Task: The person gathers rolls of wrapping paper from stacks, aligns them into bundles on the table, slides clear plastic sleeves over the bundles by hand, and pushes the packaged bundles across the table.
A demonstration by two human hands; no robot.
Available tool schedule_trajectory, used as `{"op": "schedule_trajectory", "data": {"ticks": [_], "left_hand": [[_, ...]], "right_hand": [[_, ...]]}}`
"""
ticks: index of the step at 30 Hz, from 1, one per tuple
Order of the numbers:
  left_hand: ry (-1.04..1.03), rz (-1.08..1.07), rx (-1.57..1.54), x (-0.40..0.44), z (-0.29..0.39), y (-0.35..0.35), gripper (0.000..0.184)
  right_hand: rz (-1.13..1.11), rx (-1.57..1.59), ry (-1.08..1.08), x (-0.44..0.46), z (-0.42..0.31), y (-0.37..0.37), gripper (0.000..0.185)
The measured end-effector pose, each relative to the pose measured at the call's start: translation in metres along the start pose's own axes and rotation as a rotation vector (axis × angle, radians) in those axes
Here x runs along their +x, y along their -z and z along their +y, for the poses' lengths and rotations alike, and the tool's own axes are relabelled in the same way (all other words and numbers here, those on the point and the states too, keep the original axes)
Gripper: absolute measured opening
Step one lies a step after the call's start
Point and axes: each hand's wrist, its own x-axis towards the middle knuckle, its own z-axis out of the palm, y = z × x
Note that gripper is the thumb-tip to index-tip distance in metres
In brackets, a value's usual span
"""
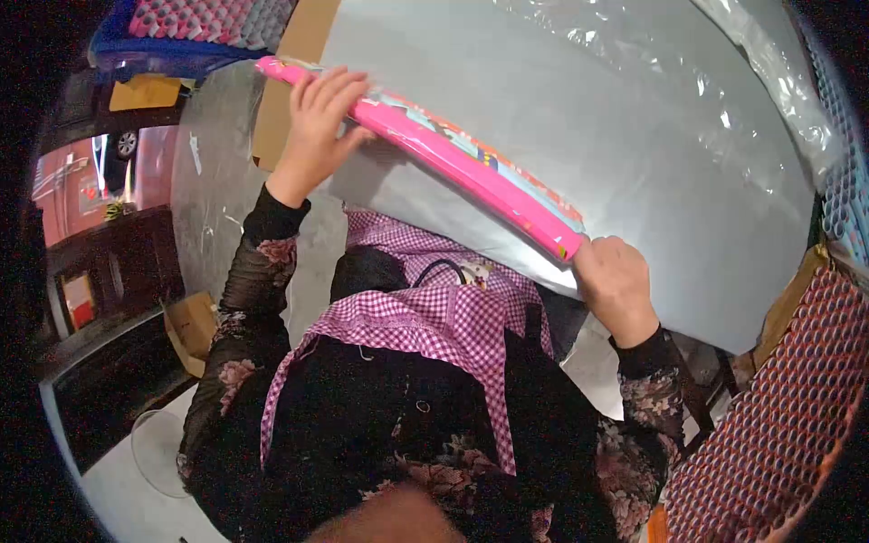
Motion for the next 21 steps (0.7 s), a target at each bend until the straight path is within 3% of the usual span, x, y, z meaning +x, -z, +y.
{"op": "schedule_trajectory", "data": {"ticks": [7,21], "left_hand": [[0.037,0.139,0.043,-0.019,-0.011,-0.002,0.042],[-0.02,0.309,0.062,-0.018,-0.002,-0.006,0.04]], "right_hand": [[-0.014,0.005,-0.031,-0.003,0.001,-0.001,0.023],[-0.02,0.065,-0.102,-0.005,0.001,-0.005,0.021]]}}
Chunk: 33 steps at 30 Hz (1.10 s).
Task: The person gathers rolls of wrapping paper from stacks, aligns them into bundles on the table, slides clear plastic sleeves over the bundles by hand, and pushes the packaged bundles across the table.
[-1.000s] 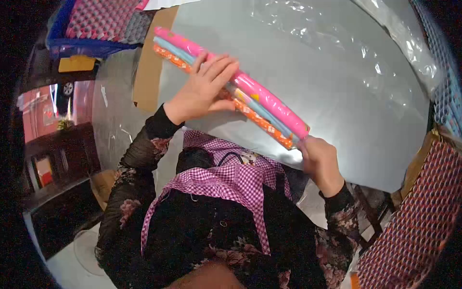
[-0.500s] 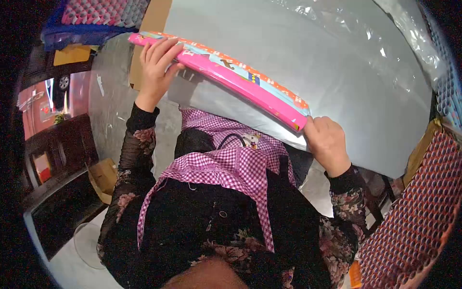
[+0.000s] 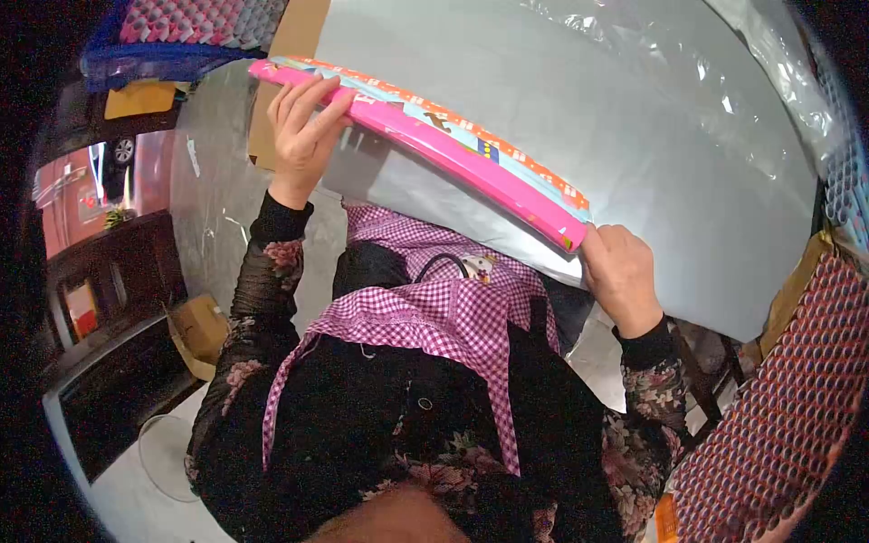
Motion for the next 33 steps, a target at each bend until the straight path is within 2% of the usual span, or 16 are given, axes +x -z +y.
{"op": "schedule_trajectory", "data": {"ticks": [5,11,13,17,18,30,33], "left_hand": [[-0.043,0.092,0.037,0.004,0.004,-0.002,0.032],[-0.029,0.167,0.011,-0.003,0.006,-0.006,0.03],[-0.012,0.164,0.008,-0.004,0.007,-0.006,0.03],[-0.014,0.166,0.014,-0.009,0.005,-0.01,0.029],[-0.02,0.173,-0.001,-0.008,0.006,-0.009,0.038],[-0.028,0.204,-0.011,-0.002,0.004,-0.016,0.032],[-0.051,0.136,-0.047,0.007,-0.002,-0.016,0.032]], "right_hand": [[0.062,0.071,-0.002,-0.002,0.005,-0.004,0.02],[-0.021,0.048,-0.08,0.001,-0.001,0.002,0.018],[0.0,0.114,-0.077,-0.001,0.002,-0.002,0.018],[-0.046,0.046,-0.09,-0.006,0.006,-0.003,0.021],[-0.058,0.038,-0.1,-0.006,0.006,-0.003,0.022],[-0.054,0.11,-0.161,-0.002,0.006,-0.001,0.021],[-0.006,0.178,-0.179,0.001,0.007,-0.001,0.022]]}}
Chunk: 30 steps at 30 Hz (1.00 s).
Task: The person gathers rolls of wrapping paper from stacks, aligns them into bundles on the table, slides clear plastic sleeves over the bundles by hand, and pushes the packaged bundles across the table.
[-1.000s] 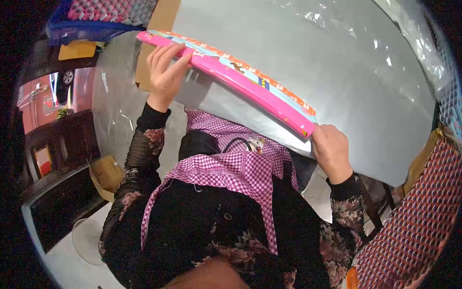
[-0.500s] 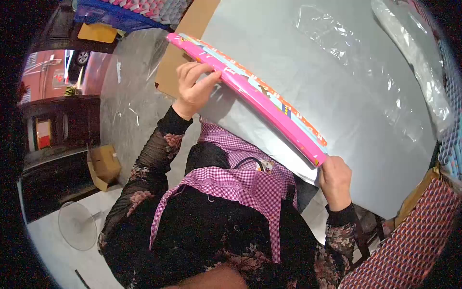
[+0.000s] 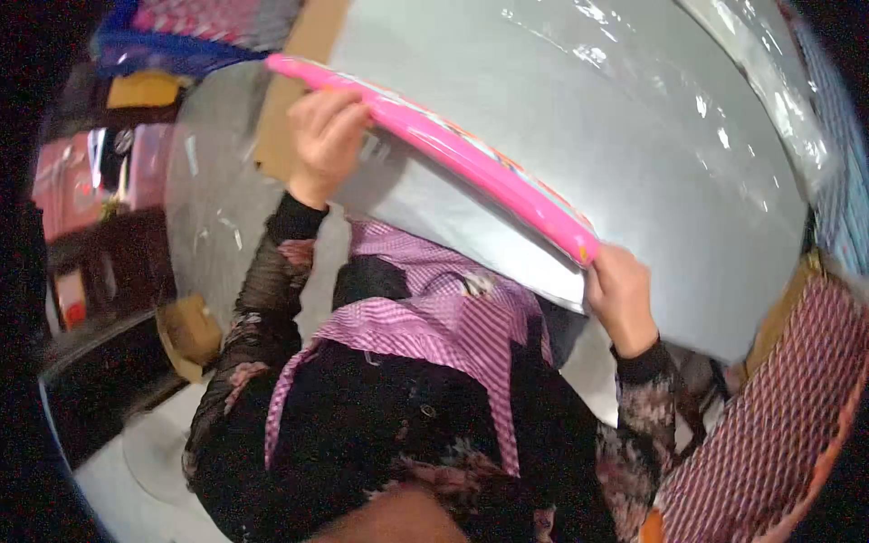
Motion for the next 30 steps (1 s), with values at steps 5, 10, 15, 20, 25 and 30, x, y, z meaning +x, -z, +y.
{"op": "schedule_trajectory", "data": {"ticks": [5,10,15,20,25,30], "left_hand": [[0.022,-0.118,-0.032,0.017,-0.002,-0.01,0.025],[0.007,-0.188,-0.053,0.034,-0.013,-0.031,0.024],[0.009,-0.276,-0.097,0.033,-0.017,-0.047,0.023],[0.061,-0.405,-0.157,0.023,-0.02,-0.051,0.026],[0.027,-0.552,-0.144,0.026,0.005,-0.043,0.045],[-0.056,-0.68,-0.084,0.029,0.03,-0.042,0.065]], "right_hand": [[-0.005,0.081,-0.121,0.003,-0.007,0.007,0.027],[0.035,0.321,-0.175,0.009,-0.004,0.006,0.02],[-0.013,0.326,-0.197,0.009,-0.001,0.003,0.012],[-0.067,0.418,-0.256,0.011,0.002,0.002,0.016],[-0.035,0.372,-0.187,0.012,0.008,0.0,0.017],[-0.151,0.149,-0.006,0.017,0.02,0.009,0.02]]}}
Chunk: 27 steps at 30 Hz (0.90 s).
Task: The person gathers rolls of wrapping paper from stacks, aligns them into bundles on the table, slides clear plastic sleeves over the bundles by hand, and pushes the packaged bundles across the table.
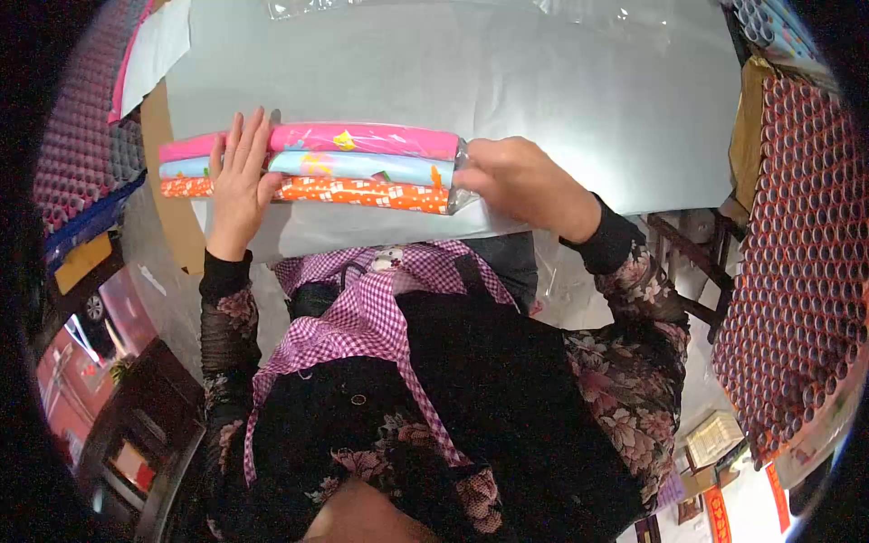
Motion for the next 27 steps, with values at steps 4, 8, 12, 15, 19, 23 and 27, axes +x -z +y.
{"op": "schedule_trajectory", "data": {"ticks": [4,8,12,15,19,23,27], "left_hand": [[0.007,-0.012,0.032,-0.002,0.001,-0.002,0.068],[0.02,-0.019,0.051,-0.002,0.002,-0.003,0.068],[0.022,-0.006,0.044,-0.003,0.002,-0.005,0.068],[0.018,-0.001,0.047,-0.001,0.003,-0.004,0.068],[0.047,-0.035,0.075,-0.002,0.004,-0.003,0.069],[0.003,0.01,0.072,-0.005,0.003,-0.003,0.069],[0.013,0.022,0.05,-0.004,0.006,0.001,0.068]], "right_hand": [[0.041,0.137,-0.13,-0.009,0.0,0.019,0.018],[0.541,-0.311,-0.077,-0.01,-0.011,0.036,0.015],[0.522,0.177,-0.286,-0.012,-0.032,0.016,0.007],[0.305,0.318,-0.376,-0.007,-0.022,-0.002,0.013],[0.217,0.245,-0.253,0.003,-0.013,-0.003,0.02],[0.052,0.576,-0.672,0.02,-0.027,0.009,0.022],[0.136,0.793,-0.889,0.025,-0.035,0.005,0.017]]}}
